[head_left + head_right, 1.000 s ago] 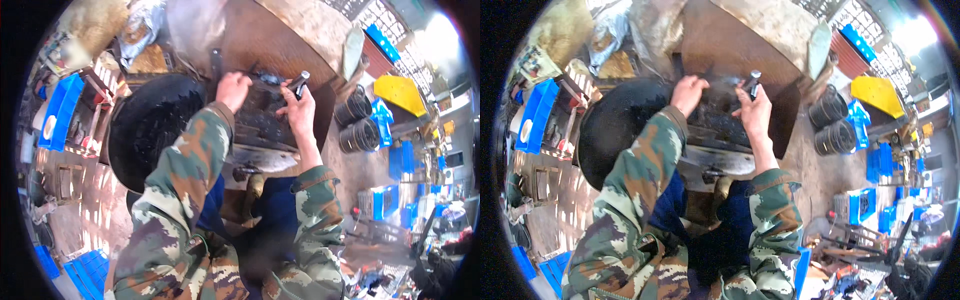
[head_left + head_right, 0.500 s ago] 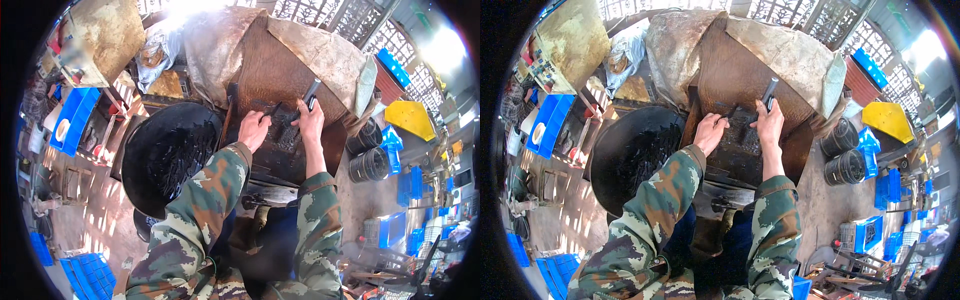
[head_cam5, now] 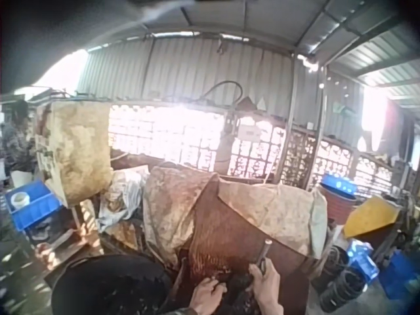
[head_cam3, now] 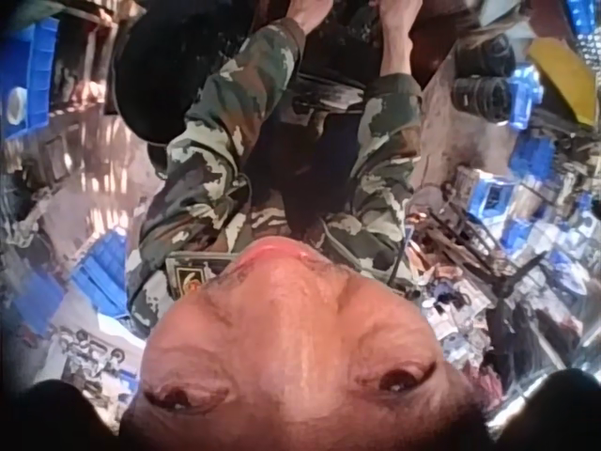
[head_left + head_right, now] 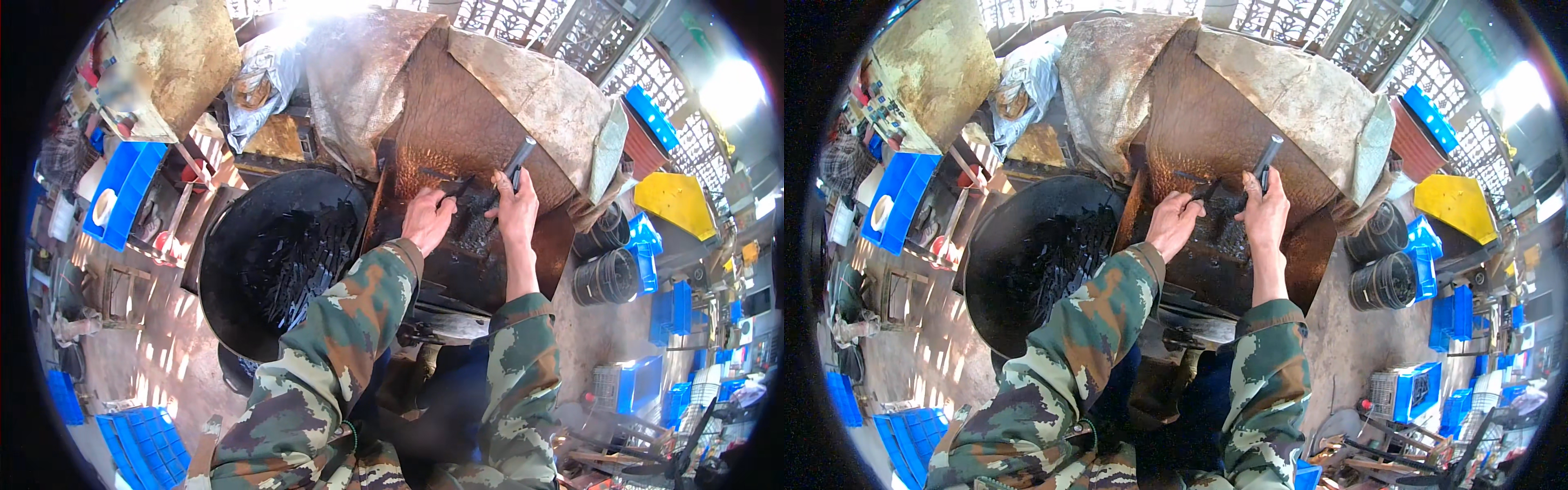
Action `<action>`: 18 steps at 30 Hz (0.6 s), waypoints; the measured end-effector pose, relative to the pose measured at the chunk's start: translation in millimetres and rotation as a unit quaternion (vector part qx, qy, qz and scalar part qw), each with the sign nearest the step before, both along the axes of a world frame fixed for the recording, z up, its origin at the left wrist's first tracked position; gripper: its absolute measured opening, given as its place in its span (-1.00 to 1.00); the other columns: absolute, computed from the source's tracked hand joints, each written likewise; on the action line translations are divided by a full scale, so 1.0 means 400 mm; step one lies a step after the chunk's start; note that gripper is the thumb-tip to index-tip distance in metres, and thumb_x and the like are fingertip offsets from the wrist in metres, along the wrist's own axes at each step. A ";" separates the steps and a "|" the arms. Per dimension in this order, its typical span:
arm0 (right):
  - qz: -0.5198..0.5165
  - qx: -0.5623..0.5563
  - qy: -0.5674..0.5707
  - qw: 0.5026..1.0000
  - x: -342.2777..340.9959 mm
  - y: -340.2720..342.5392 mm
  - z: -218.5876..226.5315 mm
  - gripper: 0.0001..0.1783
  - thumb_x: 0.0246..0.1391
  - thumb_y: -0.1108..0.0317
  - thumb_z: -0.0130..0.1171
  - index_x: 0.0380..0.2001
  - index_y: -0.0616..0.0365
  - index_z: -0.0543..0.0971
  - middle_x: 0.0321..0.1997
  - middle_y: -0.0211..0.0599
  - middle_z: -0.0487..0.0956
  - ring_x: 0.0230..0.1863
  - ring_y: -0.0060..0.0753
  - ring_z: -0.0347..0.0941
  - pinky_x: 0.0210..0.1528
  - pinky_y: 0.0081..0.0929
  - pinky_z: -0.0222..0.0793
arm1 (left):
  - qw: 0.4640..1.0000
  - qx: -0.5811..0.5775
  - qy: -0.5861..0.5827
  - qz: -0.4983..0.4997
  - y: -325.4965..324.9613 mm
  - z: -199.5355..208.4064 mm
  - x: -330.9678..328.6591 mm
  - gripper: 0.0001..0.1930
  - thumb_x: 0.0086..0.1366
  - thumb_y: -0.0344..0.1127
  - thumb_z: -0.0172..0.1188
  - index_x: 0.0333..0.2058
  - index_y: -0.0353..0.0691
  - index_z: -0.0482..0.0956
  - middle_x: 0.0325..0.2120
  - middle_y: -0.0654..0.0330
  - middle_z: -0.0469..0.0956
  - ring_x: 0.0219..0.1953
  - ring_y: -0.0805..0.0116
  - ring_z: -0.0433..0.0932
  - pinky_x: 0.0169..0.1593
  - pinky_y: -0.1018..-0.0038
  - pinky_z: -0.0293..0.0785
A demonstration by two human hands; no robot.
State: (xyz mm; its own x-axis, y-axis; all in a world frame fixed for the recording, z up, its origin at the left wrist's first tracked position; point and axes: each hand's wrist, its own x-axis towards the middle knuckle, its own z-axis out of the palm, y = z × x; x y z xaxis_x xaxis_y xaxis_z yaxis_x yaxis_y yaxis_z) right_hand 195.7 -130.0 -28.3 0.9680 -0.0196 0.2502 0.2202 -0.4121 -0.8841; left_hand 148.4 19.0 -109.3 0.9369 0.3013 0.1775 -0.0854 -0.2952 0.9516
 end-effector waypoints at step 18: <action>0.023 -0.007 -0.034 0.999 0.015 0.002 0.024 -0.68 0.22 0.24 0.22 -0.15 0.31 0.51 -0.40 -0.11 0.63 -0.64 -0.27 0.61 -0.58 -0.34 0.47 | 0.999 0.024 -0.038 -0.006 0.021 0.011 0.024 -0.69 0.32 -0.15 0.14 -0.35 -0.31 0.67 -0.31 0.03 0.62 -0.13 0.14 0.59 0.00 0.35 0.43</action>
State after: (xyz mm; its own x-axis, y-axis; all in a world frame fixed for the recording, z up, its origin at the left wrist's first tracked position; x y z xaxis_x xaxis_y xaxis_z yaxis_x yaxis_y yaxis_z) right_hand 201.6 -129.0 -18.6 0.9488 0.0276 0.3146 0.2975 -0.4125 -0.8610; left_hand 157.9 27.5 -104.8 0.9238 0.2792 0.2621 -0.1607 -0.3385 0.9271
